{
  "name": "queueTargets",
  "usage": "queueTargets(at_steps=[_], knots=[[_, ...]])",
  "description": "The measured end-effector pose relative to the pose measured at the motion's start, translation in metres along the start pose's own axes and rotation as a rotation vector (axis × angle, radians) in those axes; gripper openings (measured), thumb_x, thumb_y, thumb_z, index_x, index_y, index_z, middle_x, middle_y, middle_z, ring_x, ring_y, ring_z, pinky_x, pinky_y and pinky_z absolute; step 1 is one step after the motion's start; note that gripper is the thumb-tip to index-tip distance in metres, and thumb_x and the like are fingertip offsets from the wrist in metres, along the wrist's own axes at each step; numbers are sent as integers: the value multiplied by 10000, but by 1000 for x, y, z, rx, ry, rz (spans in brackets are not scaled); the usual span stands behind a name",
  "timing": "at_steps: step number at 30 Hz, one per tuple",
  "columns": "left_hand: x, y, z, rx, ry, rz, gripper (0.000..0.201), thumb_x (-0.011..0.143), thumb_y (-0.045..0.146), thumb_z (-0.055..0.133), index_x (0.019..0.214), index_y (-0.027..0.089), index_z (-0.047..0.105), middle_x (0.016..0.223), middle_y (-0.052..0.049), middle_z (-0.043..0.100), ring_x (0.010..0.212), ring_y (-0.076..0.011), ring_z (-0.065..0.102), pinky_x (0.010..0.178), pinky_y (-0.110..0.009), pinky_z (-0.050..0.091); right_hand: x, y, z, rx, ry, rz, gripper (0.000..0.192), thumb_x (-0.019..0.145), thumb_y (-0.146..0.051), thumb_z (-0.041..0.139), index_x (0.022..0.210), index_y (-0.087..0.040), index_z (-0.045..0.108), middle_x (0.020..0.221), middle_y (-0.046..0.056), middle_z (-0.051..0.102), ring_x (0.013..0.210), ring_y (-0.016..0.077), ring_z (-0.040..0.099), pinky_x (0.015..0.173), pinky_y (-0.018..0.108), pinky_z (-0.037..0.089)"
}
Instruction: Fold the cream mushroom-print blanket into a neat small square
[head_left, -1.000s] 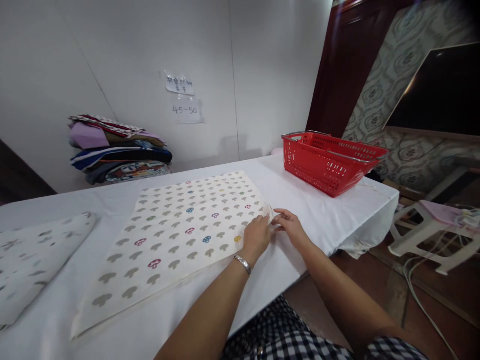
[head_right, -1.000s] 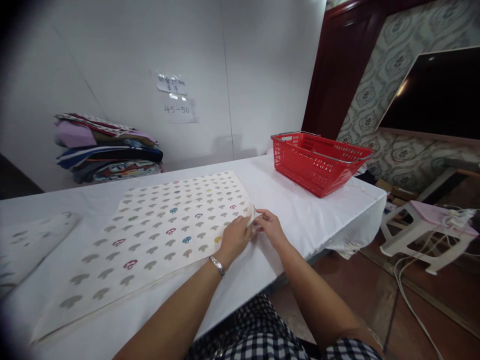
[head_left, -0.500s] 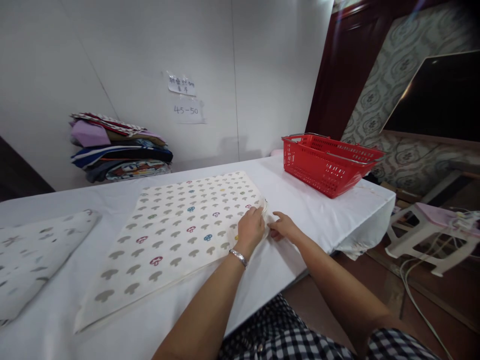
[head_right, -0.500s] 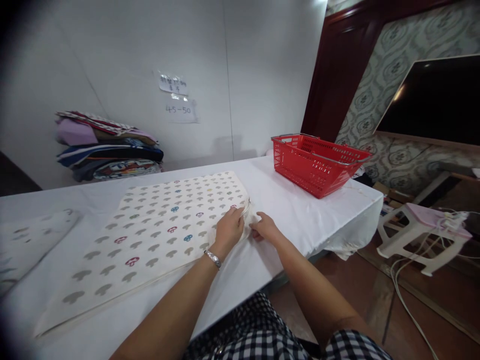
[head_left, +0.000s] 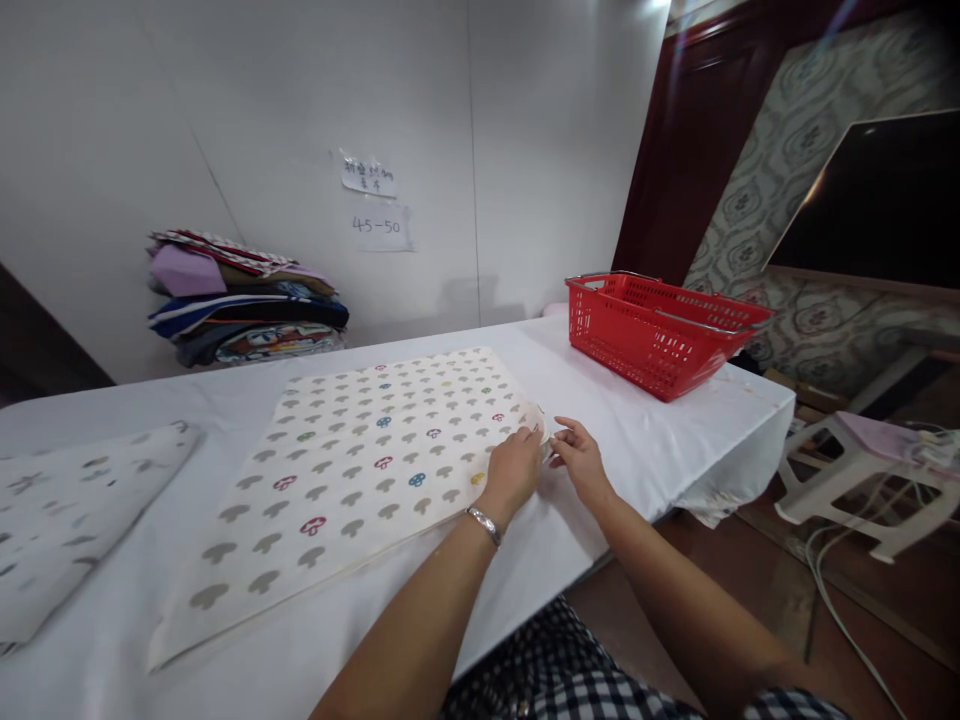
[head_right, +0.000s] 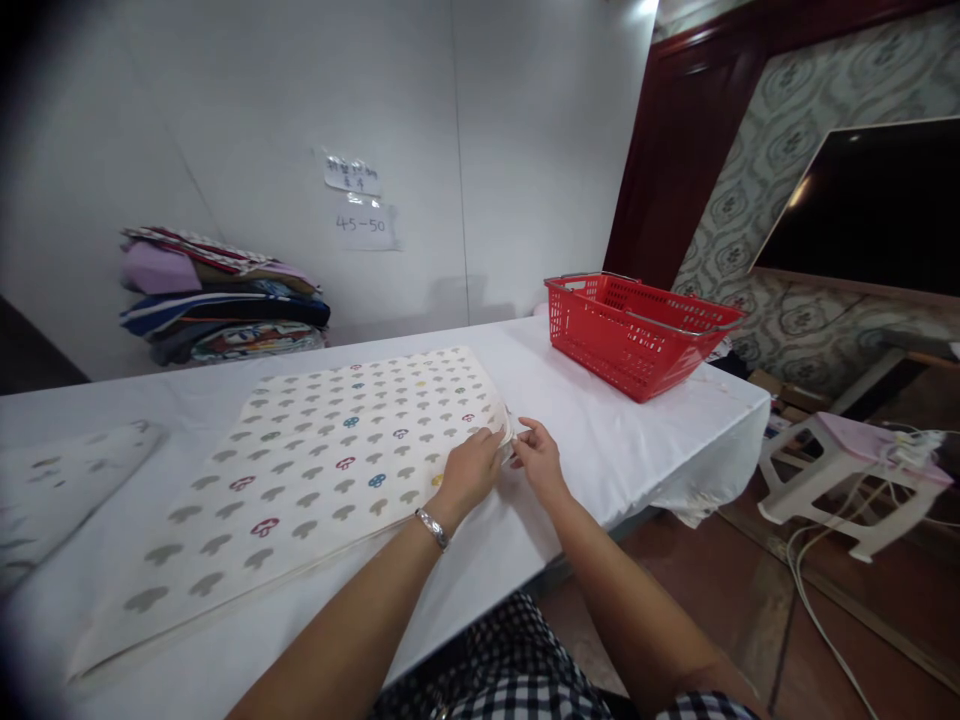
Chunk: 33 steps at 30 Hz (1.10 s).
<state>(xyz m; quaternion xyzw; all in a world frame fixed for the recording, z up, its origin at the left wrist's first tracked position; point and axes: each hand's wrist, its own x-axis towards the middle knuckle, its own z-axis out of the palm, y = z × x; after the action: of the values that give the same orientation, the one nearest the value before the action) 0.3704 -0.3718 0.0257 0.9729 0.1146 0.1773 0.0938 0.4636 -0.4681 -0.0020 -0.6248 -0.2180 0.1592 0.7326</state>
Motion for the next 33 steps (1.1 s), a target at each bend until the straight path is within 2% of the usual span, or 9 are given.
queueTargets(at_steps=[10, 16, 20, 27, 33], knots=[[3, -6, -19, 18, 107, -92, 287, 847, 128, 385, 1087, 199, 525, 980, -61, 554, 914, -185, 533, 701, -281, 416, 1, 2, -2, 10, 50, 58, 445, 618, -325, 643, 1027, -197, 524, 710, -44, 523, 588, 117, 551, 474, 251, 485], [0, 4, -8, 16, -31, -39, 208, 872, 176, 382, 985, 194, 557, 945, -53, 560, 831, -168, 556, 655, -270, 410, -1, -4, 4, 5, 28, 10, 428, 621, -337, 653, 1013, -201, 544, 724, -43, 514, 606, 109, 539, 488, 248, 499], [-1, 8, -4, 14, -54, -58, 244, 902, 203, 329, 1021, 191, 541, 950, -55, 559, 835, -169, 559, 651, -274, 414, -1, -5, 5, 12, 32, 3, 421, 616, -337, 657, 998, -197, 551, 706, -52, 522, 602, 109, 544, 488, 243, 499], [-1, 11, -3, -33, -77, -61, 243, 876, 167, 363, 1056, 186, 526, 972, -56, 559, 867, -164, 552, 694, -270, 423, -3, -6, 5, 6, 27, 50, 400, 629, -305, 641, 1003, -194, 548, 697, -55, 557, 593, 119, 579, 530, 277, 527], [-2, 10, 4, -49, -69, -41, 254, 862, 150, 380, 1075, 177, 513, 993, -64, 552, 892, -176, 541, 707, -285, 433, 0, -11, 4, 3, 23, 108, 416, 661, -355, 661, 1019, -183, 535, 657, -57, 553, 583, 127, 588, 537, 280, 532]])
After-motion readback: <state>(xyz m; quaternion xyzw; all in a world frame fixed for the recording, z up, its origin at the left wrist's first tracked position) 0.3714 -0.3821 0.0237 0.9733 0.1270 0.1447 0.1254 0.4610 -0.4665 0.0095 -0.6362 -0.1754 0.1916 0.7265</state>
